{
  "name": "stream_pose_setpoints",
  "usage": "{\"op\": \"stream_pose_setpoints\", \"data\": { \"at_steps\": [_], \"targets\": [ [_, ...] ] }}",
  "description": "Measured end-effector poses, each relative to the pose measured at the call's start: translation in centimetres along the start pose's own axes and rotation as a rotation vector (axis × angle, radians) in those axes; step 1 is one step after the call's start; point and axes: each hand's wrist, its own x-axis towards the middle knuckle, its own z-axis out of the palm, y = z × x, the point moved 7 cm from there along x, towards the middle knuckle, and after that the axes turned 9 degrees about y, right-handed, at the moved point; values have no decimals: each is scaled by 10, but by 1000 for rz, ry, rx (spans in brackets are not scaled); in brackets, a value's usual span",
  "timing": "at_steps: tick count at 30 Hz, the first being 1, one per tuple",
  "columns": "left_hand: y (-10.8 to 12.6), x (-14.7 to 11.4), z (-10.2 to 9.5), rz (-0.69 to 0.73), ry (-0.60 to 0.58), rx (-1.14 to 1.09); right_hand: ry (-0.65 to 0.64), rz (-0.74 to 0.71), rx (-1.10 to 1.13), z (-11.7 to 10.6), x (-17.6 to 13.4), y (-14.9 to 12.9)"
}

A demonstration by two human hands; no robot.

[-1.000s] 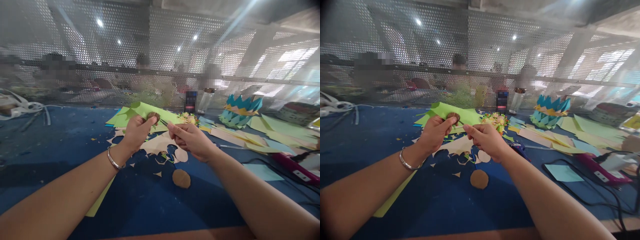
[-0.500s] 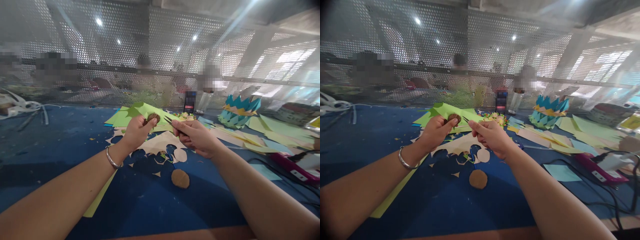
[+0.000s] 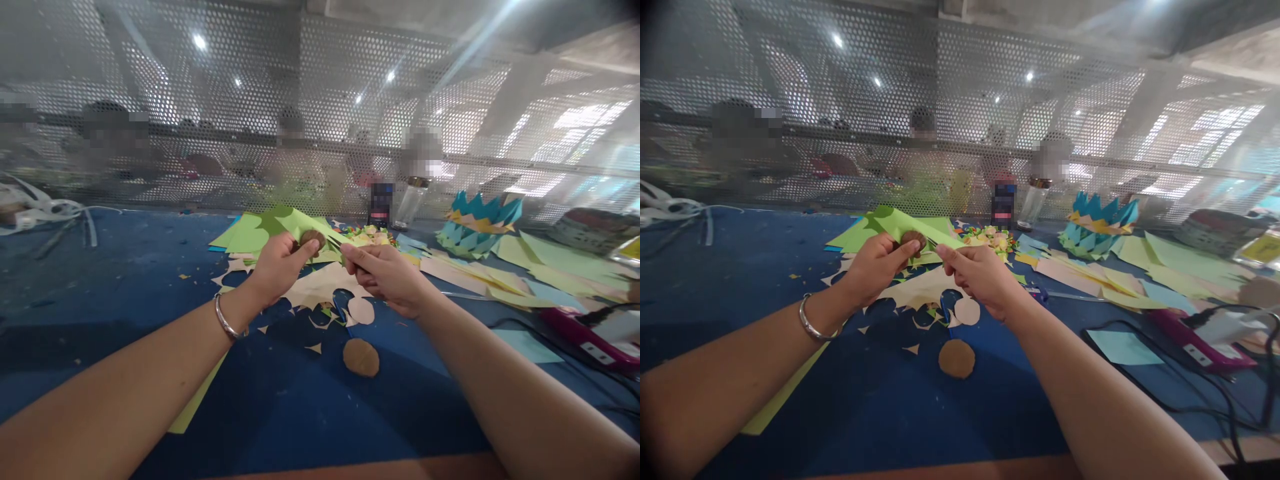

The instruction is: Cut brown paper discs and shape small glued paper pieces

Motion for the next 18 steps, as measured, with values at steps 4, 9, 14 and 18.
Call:
{"op": "stream_pose_setpoints", "data": {
  "at_steps": [4, 9, 14, 18],
  "targets": [
    [-1, 0, 0, -11, 3, 18, -5, 1, 8, 0, 0, 0],
    [-4, -3, 4, -48, -49, 24, -39, -17, 23, 2, 1, 1],
    [1, -10, 17, -60, -207, -95, -49, -24, 40, 3, 3, 4],
    [0, -11, 19, -111, -229, -190, -51, -29, 39, 3, 4, 4]
  ]
}}
